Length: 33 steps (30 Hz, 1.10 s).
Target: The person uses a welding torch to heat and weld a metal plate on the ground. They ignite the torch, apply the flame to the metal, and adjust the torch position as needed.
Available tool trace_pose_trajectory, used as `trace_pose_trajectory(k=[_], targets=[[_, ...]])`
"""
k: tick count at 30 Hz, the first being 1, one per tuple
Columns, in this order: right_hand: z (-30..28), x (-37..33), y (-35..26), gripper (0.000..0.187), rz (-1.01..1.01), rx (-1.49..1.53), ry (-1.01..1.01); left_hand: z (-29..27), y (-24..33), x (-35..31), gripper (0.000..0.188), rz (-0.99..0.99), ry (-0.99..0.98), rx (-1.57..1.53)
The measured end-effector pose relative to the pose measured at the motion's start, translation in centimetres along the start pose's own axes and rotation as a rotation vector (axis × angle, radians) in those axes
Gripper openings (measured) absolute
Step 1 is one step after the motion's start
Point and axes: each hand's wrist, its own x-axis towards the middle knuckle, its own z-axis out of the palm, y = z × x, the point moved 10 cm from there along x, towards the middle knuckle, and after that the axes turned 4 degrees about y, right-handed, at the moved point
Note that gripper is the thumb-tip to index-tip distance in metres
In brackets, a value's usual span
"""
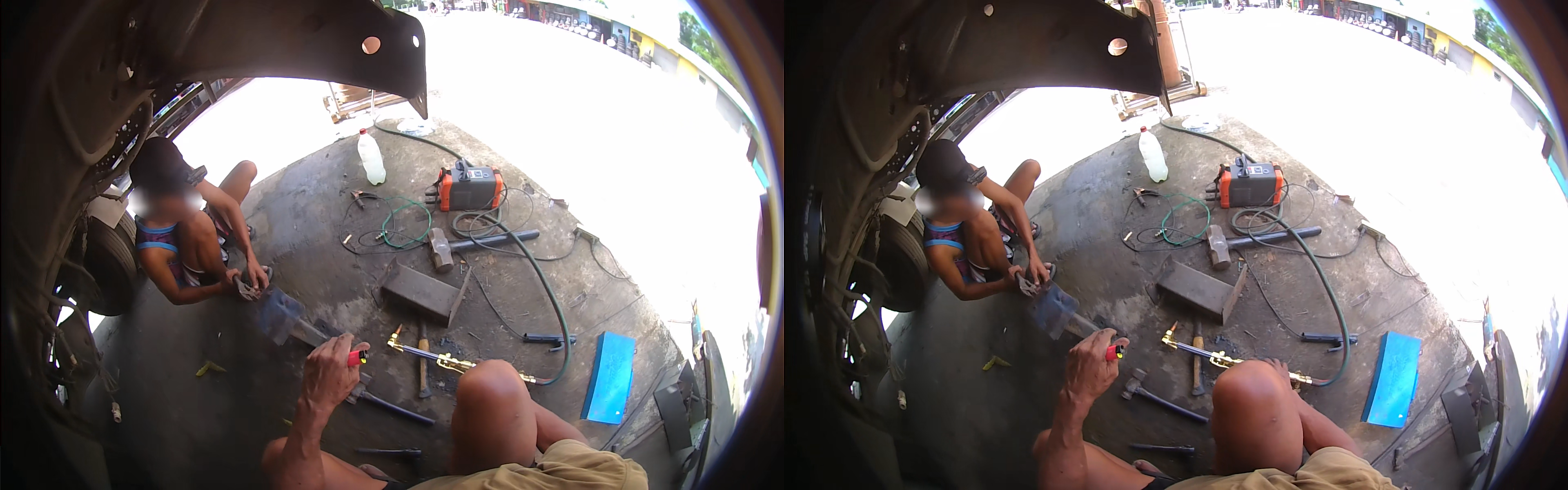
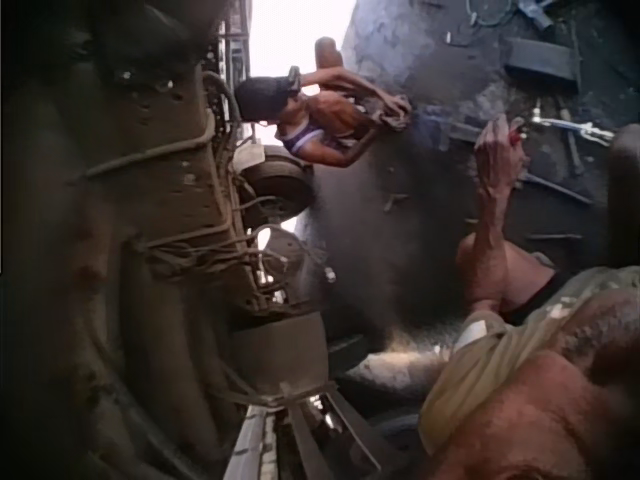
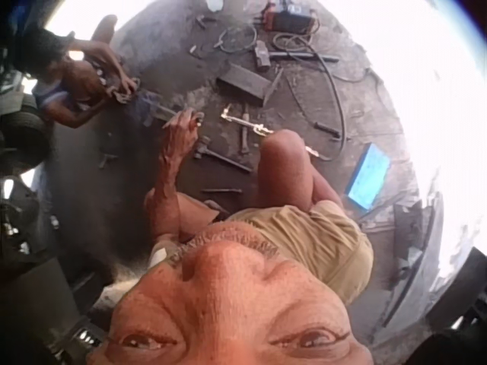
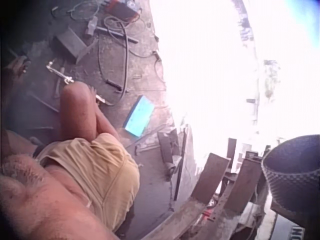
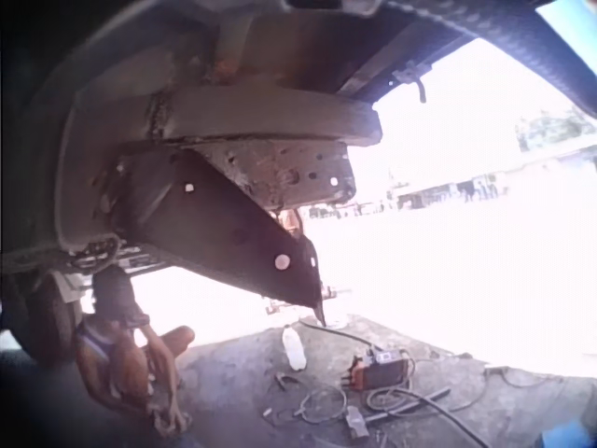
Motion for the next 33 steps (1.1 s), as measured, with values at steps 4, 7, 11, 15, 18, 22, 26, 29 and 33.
trace_pose_trajectory(k=[4, 7, 11, 15, 18, 22, 26, 29, 33], targets=[[-0.5, 0.6, 1.1, 0.055, 0.018, 0.040, 0.038, 0.2, -0.6, 0.8, 0.027, -0.075, -0.047, 0.012], [0.0, 1.2, 3.3, 0.060, 0.071, 0.201, 0.085, 0.8, -0.5, 1.5, 0.028, -0.081, -0.078, 0.028], [-7.4, 2.2, 2.0, 0.065, 0.154, 0.360, 0.138, 1.0, 0.1, 2.0, 0.028, -0.084, -0.080, 0.025], [-14.2, 4.6, 0.1, 0.061, 0.109, 0.500, 0.331, 0.6, 0.1, 1.3, 0.027, -0.049, -0.031, 0.043], [-22.8, 6.0, -2.1, 0.051, 0.064, 0.682, 0.505, 0.6, 0.2, 1.7, 0.022, -0.088, -0.061, 0.022], [-34.7, 6.4, -8.8, 0.035, -0.174, 0.775, 0.605, 1.0, 0.7, 2.1, 0.015, -0.048, -0.021, -0.047], [-41.1, 5.3, -18.6, 0.026, -0.659, 0.677, 0.518, 0.8, 1.8, 2.6, 0.024, 0.050, 0.064, -0.096], [-42.5, 3.7, -25.2, 0.030, -0.959, 0.526, 0.436, 1.9, 1.8, 3.0, 0.023, 0.079, -0.051, -0.017], [-42.6, 2.0, -31.4, 0.024, -1.186, 0.537, 0.424, -1.9, 3.7, 2.1, 0.025, 0.273, 0.274, -0.131]])
